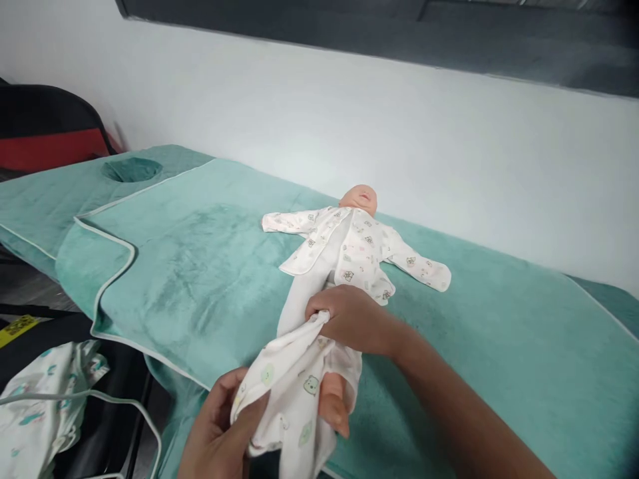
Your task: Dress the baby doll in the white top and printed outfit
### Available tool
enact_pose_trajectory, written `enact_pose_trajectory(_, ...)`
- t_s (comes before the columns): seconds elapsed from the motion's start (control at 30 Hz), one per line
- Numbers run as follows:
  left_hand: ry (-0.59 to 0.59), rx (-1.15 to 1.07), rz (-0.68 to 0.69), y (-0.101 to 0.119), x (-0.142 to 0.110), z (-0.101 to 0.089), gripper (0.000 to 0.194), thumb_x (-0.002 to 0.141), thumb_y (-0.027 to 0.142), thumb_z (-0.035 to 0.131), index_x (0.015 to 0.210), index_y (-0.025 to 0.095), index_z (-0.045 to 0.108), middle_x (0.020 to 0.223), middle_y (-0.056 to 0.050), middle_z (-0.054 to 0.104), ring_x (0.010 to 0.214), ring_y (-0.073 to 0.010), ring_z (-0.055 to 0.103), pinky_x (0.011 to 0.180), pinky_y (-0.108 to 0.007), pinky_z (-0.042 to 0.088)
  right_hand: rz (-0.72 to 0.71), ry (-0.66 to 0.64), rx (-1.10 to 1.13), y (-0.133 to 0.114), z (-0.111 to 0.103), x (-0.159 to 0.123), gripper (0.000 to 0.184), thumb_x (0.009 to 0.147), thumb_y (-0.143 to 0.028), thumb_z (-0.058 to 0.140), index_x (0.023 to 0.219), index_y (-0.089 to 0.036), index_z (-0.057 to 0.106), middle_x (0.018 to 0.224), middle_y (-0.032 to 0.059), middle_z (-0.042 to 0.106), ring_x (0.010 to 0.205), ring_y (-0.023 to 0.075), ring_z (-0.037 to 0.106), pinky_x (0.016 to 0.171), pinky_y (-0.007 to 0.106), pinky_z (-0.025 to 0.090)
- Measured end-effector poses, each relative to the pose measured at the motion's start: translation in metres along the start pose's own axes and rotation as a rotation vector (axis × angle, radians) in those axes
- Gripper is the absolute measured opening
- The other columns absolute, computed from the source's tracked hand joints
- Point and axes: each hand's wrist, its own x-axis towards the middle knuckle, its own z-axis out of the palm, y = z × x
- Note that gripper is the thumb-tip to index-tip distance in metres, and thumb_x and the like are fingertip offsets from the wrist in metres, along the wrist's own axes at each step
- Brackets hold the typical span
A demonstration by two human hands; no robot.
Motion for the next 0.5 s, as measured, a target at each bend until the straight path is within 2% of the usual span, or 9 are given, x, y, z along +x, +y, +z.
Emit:
enact_pose_trajectory(0.1,0.042,0.123,0.074,-0.008,0.013,-0.005,0.049,0.066,0.049,0.075,0.103,0.019,0.066,0.092,-0.006,0.074,0.082,-0.0265,0.069,0.069,-0.033,0.055,-0.009,0.03,-0.163,-0.002,0.01,-0.001,0.014,0.078,-0.014,0.051,0.074,-0.022,0.063,0.077,-0.0021,0.066,0.073,0.0141,0.054,0.062,0.027,0.029)
enact_pose_trajectory(0.2,0.047,0.296,0.195,-0.01,0.015,-0.001,0.047,0.073,0.055,0.066,0.104,0.019,0.069,0.102,-0.007,0.074,0.102,-0.029,0.066,0.084,-0.033,0.054,-0.03,0.066,-0.269,-0.003,0.019,-0.004,0.014,0.075,-0.011,0.051,0.076,-0.021,0.06,0.08,-0.0015,0.064,0.074,0.0137,0.052,0.058,0.028,0.024)
enact_pose_trajectory(0.27,0.012,0.339,0.225,-0.007,0.012,0.003,0.047,0.075,0.056,0.065,0.106,0.02,0.069,0.109,-0.006,0.072,0.113,-0.0292,0.062,0.092,-0.032,0.051,-0.027,0.086,-0.268,-0.003,0.022,-0.006,0.015,0.073,-0.01,0.051,0.077,-0.021,0.06,0.08,-0.0016,0.063,0.074,0.0135,0.052,0.059,0.028,0.024)
enact_pose_trajectory(0.4,-0.055,0.357,0.209,-0.002,0.006,0.008,0.049,0.075,0.057,0.065,0.108,0.021,0.068,0.109,-0.006,0.072,0.107,-0.0288,0.064,0.087,-0.032,0.052,0.036,0.105,-0.174,-0.001,0.021,-0.006,0.02,0.071,-0.009,0.05,0.079,-0.022,0.062,0.083,-0.0024,0.067,0.075,0.0134,0.054,0.062,0.027,0.026)
enact_pose_trajectory(0.5,-0.041,0.382,0.2,-0.002,0.009,0.007,0.052,0.073,0.058,0.065,0.108,0.02,0.068,0.101,-0.006,0.074,0.099,-0.0289,0.066,0.081,-0.033,0.052,0.047,0.118,-0.149,-0.001,0.021,-0.006,0.021,0.07,-0.009,0.05,0.08,-0.022,0.062,0.082,-0.0023,0.068,0.075,0.0139,0.055,0.062,0.027,0.025)
